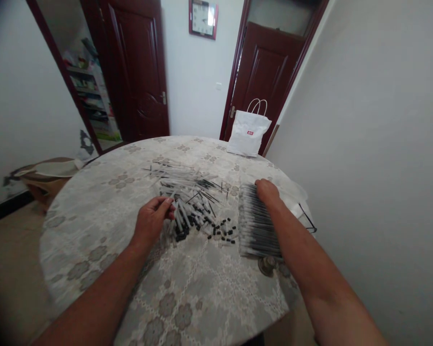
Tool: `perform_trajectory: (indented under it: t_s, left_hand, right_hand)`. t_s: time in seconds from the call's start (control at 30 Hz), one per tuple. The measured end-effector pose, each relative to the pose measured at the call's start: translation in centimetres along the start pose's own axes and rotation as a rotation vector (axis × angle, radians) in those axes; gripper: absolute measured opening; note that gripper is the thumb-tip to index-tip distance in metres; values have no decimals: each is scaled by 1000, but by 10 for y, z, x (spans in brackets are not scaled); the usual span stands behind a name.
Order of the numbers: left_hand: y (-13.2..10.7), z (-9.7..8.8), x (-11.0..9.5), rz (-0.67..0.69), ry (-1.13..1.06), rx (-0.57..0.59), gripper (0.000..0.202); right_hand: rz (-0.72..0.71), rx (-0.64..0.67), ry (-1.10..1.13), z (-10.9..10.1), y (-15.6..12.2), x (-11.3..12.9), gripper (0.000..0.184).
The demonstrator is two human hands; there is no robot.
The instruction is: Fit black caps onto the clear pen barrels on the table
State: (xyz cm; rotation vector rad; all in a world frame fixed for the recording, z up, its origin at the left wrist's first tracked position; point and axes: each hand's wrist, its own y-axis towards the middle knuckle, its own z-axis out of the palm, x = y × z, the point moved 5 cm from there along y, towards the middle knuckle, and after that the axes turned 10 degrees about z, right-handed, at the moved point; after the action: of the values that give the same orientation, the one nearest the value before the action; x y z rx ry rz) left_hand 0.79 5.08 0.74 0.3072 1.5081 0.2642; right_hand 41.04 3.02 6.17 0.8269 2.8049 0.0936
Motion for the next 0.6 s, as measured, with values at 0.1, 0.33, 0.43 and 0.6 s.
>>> perform_trajectory:
  t_s: [0.1,0.33,0.43,0.6]
  left_hand:
    - [1,-1,3,0,-8,-24,29]
    - [4,-7,5,-4,9,-96,26]
    - [3,-7,4,-10,11,-100,24]
    - [3,-7,5,-16,49,-106,25]
  right_hand:
    - [-22,-36,21,-10,-11,9,40]
    - [-368,5,232,-26,-99,83,29]
    - [-435,91,206,-13,-129,114,24]
    - [-444,61,282,0,-128,145,28]
